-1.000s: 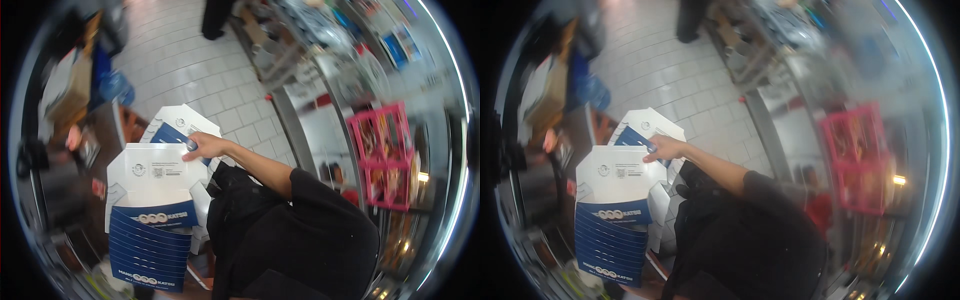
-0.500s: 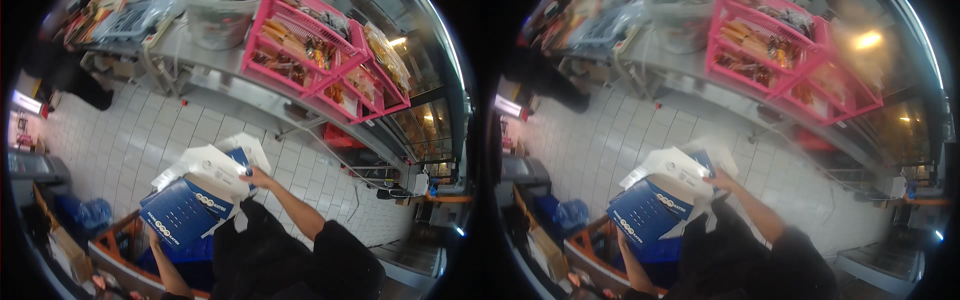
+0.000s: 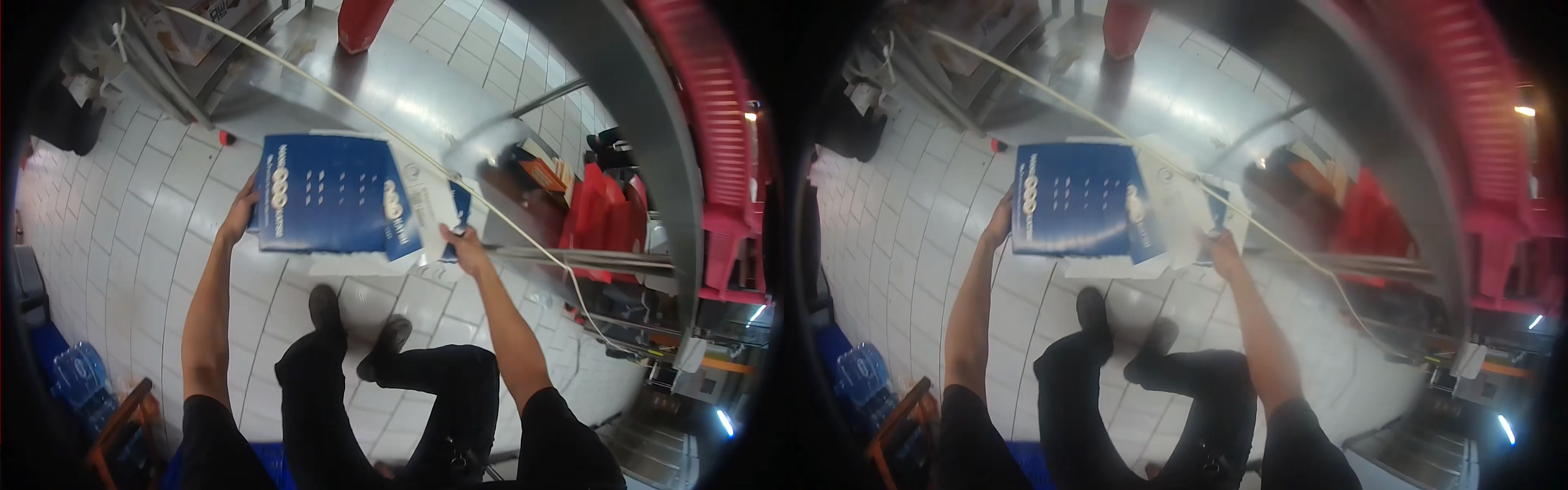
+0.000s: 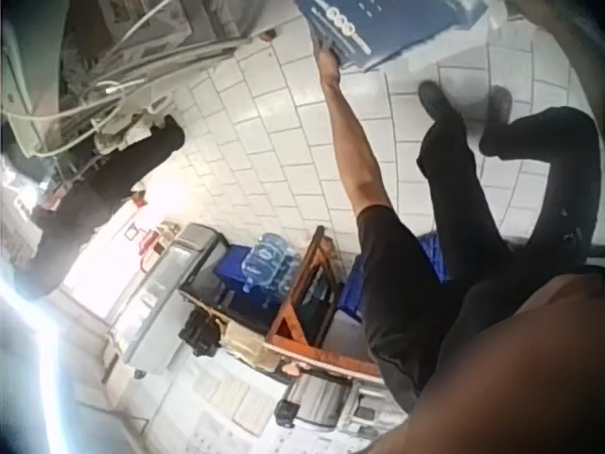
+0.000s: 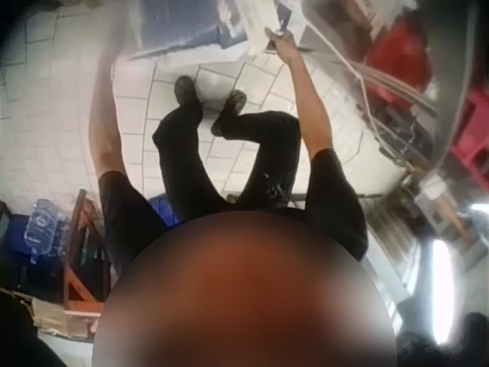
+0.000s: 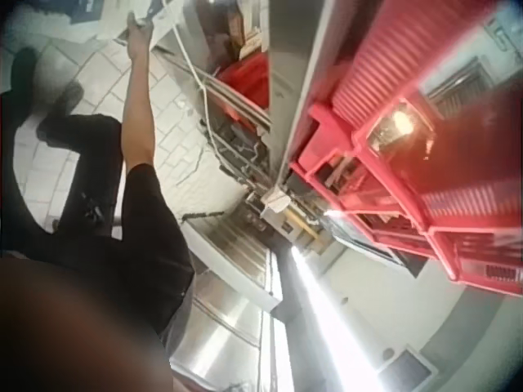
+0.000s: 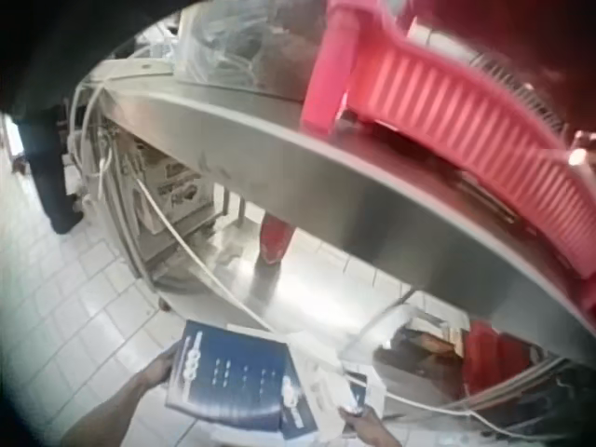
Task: The person assembles cardboard food boxes by hand while sitting on the floor, folding the tabs and sides into shape and placing the finished boxes onto a shelf.
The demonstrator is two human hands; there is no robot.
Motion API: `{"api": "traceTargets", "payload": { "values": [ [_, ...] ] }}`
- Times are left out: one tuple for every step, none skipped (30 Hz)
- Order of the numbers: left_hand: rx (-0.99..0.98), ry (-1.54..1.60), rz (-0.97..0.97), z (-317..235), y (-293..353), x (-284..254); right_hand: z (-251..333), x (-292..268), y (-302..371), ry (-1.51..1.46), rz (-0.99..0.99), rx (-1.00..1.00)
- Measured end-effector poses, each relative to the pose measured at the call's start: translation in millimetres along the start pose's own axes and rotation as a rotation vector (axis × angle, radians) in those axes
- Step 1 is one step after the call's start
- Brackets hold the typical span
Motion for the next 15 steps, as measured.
{"api": "traceTargets", "payload": {
  "values": [
    [0.065,-0.01,0.007,-13,54,-3,25,20,60,0.022,0.039,0.01],
    [0.113,-0.003,0.051,-26,99,13,11,13,108,-0.014,0.012,0.014],
    [0.142,-0.003,0.094,-21,151,27,-8,10,153,-0.055,-0.008,0.025],
    [0.11,-0.065,0.064,8,213,32,-19,30,217,-0.195,0.006,-0.018],
    [0.125,-0.141,0.061,19,263,37,-44,30,269,-0.147,-0.037,-0.068],
    [0.124,-0.224,0.059,42,326,39,-79,37,328,-0.185,-0.065,-0.055],
    [0.145,-0.353,0.045,74,385,39,-119,48,394,-0.151,-0.117,-0.03],
    [0.162,-0.474,0.014,114,450,37,-163,62,456,-0.106,-0.153,-0.007],
    [0.148,-0.472,0.025,142,532,59,-203,60,538,-0.087,-0.208,-0.04],
    [0.13,-0.468,0.033,170,615,80,-243,61,624,-0.067,-0.257,-0.073],
    [0.169,-0.409,-0.003,204,685,79,-265,77,694,-0.034,-0.19,-0.076],
    [0.2,-0.38,-0.034,225,754,65,-279,98,776,0.199,-0.315,-0.119],
    [0.19,-0.353,-0.078,250,842,46,-298,127,870,0.429,-0.417,-0.139],
    [0.256,-0.375,-0.211,273,934,39,-316,135,959,0.437,-0.48,-0.218],
    [0.283,-0.401,-0.365,312,1043,29,-336,152,1059,0.515,-0.515,-0.308]
  ]
}}
Point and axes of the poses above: each hand's wrist, its own y-axis away from the middle knuckle, its own x-axis out of the palm, z = x × y, the point moved 6 cm from there along -y, towards the middle knuckle, and after that the axes turned 2 degrees about z, right-handed, at the moved point
